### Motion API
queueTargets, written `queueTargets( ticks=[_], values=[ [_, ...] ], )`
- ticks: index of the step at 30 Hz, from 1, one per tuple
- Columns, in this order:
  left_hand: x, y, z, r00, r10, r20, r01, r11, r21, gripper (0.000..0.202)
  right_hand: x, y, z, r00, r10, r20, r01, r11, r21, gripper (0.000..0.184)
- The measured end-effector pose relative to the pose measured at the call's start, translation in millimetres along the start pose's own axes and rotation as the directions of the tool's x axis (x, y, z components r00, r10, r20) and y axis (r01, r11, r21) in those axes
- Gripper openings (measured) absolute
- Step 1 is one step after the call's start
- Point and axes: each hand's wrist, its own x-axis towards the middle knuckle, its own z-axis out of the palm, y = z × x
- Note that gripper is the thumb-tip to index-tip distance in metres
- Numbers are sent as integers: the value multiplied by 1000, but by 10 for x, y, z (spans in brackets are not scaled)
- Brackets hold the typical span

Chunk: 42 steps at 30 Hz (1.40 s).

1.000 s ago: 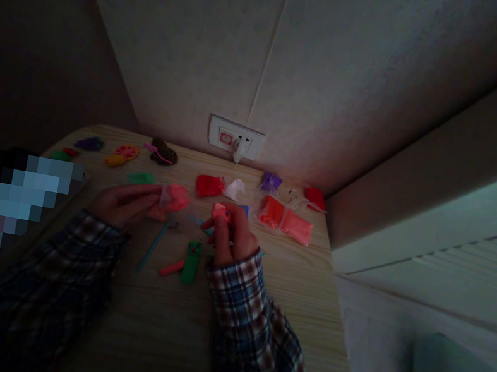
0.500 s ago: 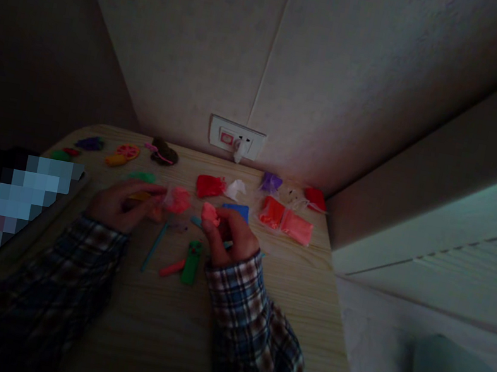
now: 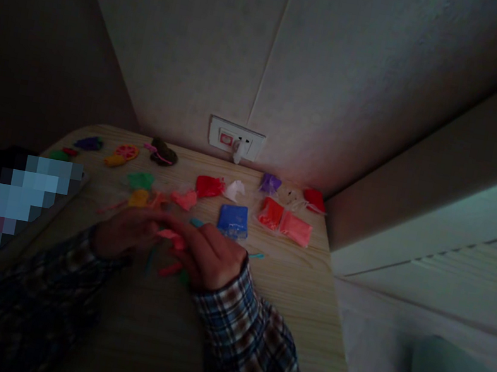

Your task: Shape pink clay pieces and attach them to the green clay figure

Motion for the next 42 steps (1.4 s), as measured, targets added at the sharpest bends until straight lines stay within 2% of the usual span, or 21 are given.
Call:
queueTargets(
  ticks=[3, 5, 7, 10, 15, 18, 21, 23, 26, 30, 33, 35, 37, 39, 42],
  values=[
    [10, -53, 10, 981, -84, 175, 103, 989, -107, 26, -9, 28, 18, 998, -60, -4, 59, 998, -17, 28],
    [18, -80, 7, 969, -163, 183, 196, 963, -182, 27, -5, 34, 25, 994, -106, -13, 106, 994, -3, 28],
    [26, -93, 2, 966, -184, 182, 224, 946, -236, 27, 0, 31, 32, 992, -125, -17, 126, 992, 30, 29],
    [31, -92, -5, 977, -126, 173, 166, 957, -236, 18, 2, 30, 41, 994, -105, -13, 106, 988, 109, 32],
    [-5, -100, -23, 997, 11, 73, -8, 999, -35, 6, -12, 68, 49, 998, -63, 13, 61, 988, 143, 33],
    [-31, -128, -42, 989, 31, 148, -28, 999, -22, 17, -14, 73, 63, 996, -88, -28, 90, 992, 94, 30],
    [-35, -149, -43, 964, 9, 264, 21, 994, -110, 34, -9, 40, 94, 991, -103, -84, 99, 994, -45, 23],
    [-29, -149, -25, 962, 9, 271, 41, 983, -180, 34, -3, 14, 114, 988, -110, -110, 93, 984, -151, 20],
    [-15, -142, -1, 974, 29, 224, 20, 977, -214, 24, 5, 18, 117, 986, -126, -106, 103, 975, -198, 22],
    [2, -126, -26, 988, 101, 114, -78, 978, -194, 20, 4, 105, 58, 990, -104, -99, 94, 991, -100, 43],
    [5, -119, -36, 991, 33, 126, -1, 969, -247, 29, -2, 158, 34, 992, -49, -118, 42, 997, -61, 46],
    [-1, -130, -11, 991, -20, 134, 62, 947, -316, 34, -4, 168, 55, 993, -59, -106, 55, 998, -44, 48],
    [-9, -150, 38, 986, -79, 148, 130, 917, -378, 33, -4, 166, 98, 991, -112, -74, 110, 993, -35, 51],
    [-17, -167, 94, 977, -120, 178, 187, 882, -432, 33, -2, 161, 135, 983, -179, -49, 177, 983, -45, 46],
    [-26, -165, 161, 966, -89, 242, 206, 829, -520, 35, 6, 152, 138, 968, -242, -62, 238, 969, -70, 34]
  ],
)
